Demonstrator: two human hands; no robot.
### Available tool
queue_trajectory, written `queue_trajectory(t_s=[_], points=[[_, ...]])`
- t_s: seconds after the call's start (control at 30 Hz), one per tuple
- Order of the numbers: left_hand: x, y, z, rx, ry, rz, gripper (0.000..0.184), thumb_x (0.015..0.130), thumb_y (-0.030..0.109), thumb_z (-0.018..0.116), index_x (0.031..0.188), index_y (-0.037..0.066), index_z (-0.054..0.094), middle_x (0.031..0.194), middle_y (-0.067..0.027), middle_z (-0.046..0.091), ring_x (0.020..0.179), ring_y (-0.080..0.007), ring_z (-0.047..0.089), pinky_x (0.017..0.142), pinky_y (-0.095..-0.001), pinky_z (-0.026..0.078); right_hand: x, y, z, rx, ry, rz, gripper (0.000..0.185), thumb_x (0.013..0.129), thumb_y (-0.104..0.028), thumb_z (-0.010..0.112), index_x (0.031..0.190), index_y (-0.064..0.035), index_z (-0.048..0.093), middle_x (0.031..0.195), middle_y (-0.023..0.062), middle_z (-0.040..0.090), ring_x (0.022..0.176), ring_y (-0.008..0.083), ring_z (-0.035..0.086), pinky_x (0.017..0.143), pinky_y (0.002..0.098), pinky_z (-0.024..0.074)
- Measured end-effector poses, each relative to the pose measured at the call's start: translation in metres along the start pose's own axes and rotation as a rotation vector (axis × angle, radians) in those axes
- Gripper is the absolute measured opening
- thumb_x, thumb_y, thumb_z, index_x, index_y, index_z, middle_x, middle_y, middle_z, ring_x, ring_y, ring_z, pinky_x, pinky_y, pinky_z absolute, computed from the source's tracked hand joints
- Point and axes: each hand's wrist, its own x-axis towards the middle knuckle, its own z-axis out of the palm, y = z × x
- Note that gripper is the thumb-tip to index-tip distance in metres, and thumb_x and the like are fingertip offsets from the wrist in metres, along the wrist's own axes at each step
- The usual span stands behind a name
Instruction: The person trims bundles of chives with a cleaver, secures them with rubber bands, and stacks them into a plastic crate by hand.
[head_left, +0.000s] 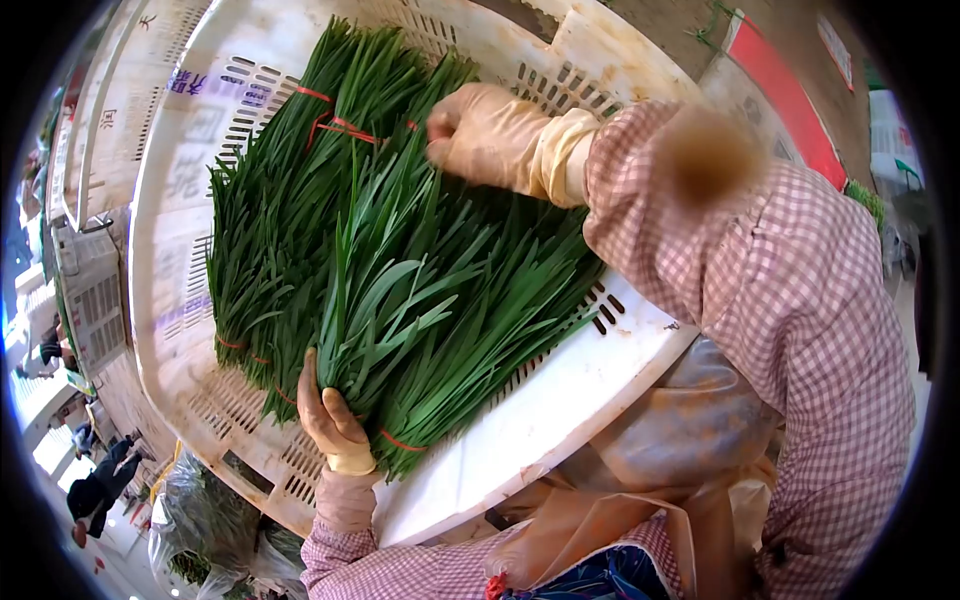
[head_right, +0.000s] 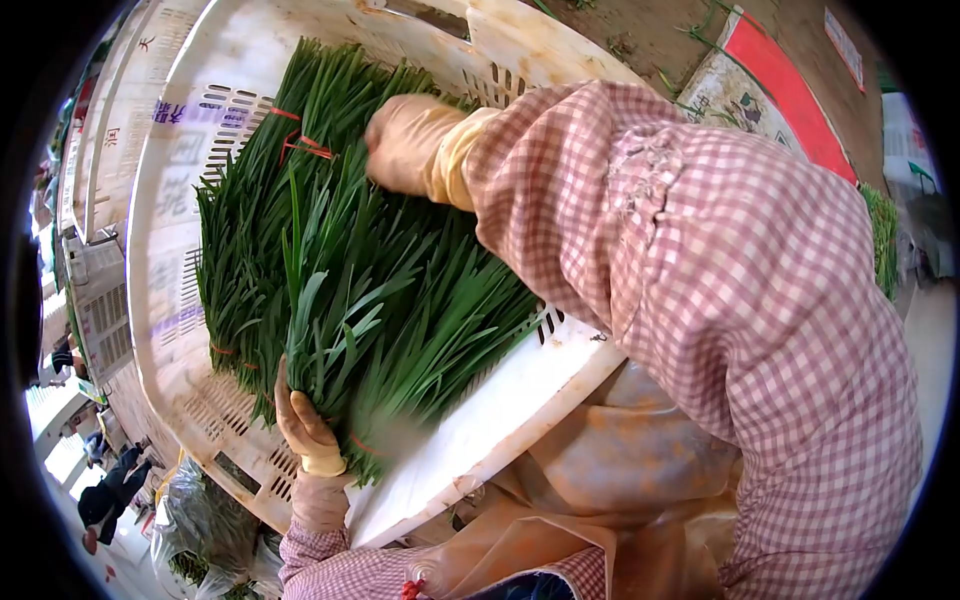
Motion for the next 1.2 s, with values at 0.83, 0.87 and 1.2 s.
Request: queue_trajectory(t_s=[0.83, 0.87, 1.2], points=[[0.000, 0.008, -0.003, 0.041, -0.034, -0.045, 0.063, 0.102, 0.044, 0.033, 0.132, -0.011, 0.044, 0.128, -0.0229, 0.055, 0.115, -0.0305, 0.054, 0.101, -0.0368, 0.039, -0.005, -0.017, 0.030, -0.274, -0.248, -0.089, 0.019, 0.088, -0.017, 0.058, 0.106, -0.0111, 0.065, 0.087, 0.0012, 0.066, 0.074, 0.0205, 0.061, 0.067, 0.0264, 0.0513], [0.001, 0.010, -0.002, 0.045, -0.034, -0.046, 0.063, 0.102, 0.044, 0.033, 0.132, -0.011, 0.044, 0.128, -0.0229, 0.055, 0.115, -0.0305, 0.054, 0.101, -0.0368, 0.039, -0.010, -0.020, 0.027, -0.530, -0.192, -0.222, 0.017, 0.087, -0.015, 0.058, 0.102, -0.0113, 0.065, 0.088, 0.0009, 0.066, 0.075, 0.0199, 0.061, 0.069, 0.0266, 0.0517], [0.005, 0.012, -0.006, 0.055, -0.063, -0.017, 0.061, 0.102, 0.042, 0.036, 0.132, -0.010, 0.046, 0.129, -0.0236, 0.054, 0.118, -0.0328, 0.053, 0.102, -0.0383, 0.038, -0.077, 0.010, -0.057, 0.270, 0.201, -0.136, 0.035, 0.095, -0.031, 0.052, 0.116, -0.0049, 0.061, 0.108, 0.0047, 0.065, 0.090, 0.0177, 0.062, 0.079, 0.0291, 0.0506]])
